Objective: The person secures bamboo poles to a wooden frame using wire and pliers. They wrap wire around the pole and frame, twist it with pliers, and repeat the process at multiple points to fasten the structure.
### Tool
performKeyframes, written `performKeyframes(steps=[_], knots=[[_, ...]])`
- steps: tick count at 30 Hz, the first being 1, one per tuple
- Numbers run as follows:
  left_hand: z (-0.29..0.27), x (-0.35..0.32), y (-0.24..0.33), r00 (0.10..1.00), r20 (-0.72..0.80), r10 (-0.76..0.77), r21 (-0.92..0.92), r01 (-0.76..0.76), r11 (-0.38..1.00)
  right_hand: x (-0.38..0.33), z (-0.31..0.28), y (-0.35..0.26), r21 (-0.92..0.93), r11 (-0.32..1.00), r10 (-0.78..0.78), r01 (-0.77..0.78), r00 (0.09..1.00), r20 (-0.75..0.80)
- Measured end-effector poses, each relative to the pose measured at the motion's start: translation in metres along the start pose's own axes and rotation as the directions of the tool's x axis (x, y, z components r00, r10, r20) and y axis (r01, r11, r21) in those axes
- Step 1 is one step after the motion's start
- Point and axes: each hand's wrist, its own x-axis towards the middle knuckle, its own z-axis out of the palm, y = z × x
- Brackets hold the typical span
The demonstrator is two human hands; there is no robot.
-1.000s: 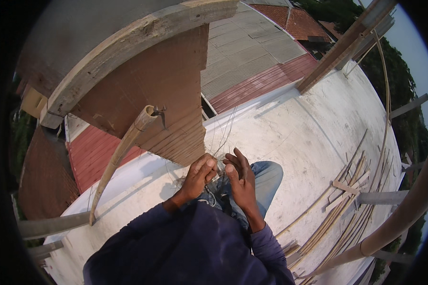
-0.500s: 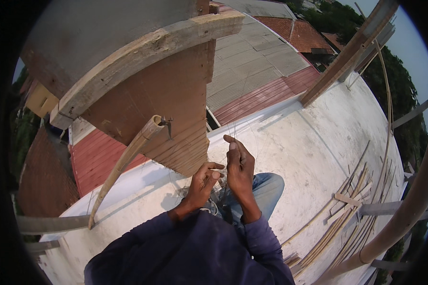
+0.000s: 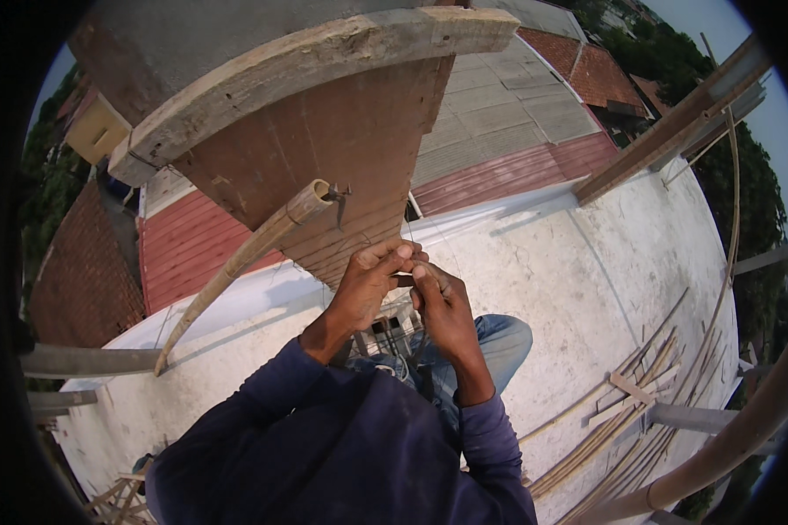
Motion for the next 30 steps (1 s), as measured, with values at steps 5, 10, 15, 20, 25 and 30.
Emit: performKeyframes(steps=[5,10,15,20,25,30], knots=[[-0.004,0.004,-0.002,0.997,-0.072,-0.034,-0.079,0.029,0.996,-0.007,-0.001,0.001,-0.045,0.995,0.09,-0.089,0.996,0.013],[-0.008,0.013,0.009,0.997,-0.07,-0.04,-0.245,0.022,0.969,-0.002,-0.009,-0.018,-0.093,0.984,0.163,-0.153,0.981,0.103],[-0.012,0.033,0.022,0.995,-0.066,0.079,-0.31,-0.096,0.946,0.028,-0.02,-0.043,-0.028,0.983,0.181,-0.179,0.966,0.183],[-0.017,0.055,0.038,0.984,-0.113,0.137,-0.34,-0.168,0.925,0.058,-0.011,-0.051,0.021,0.995,0.09,-0.097,0.971,0.223],[-0.023,0.063,0.048,0.973,-0.169,0.16,-0.31,-0.206,0.928,0.074,0.001,-0.055,0.079,0.99,0.093,-0.116,0.964,0.25],[-0.027,0.081,0.057,0.947,-0.286,0.148,-0.338,-0.244,0.909,0.089,0.016,-0.06,0.072,0.996,0.03,-0.049,0.971,0.238]])
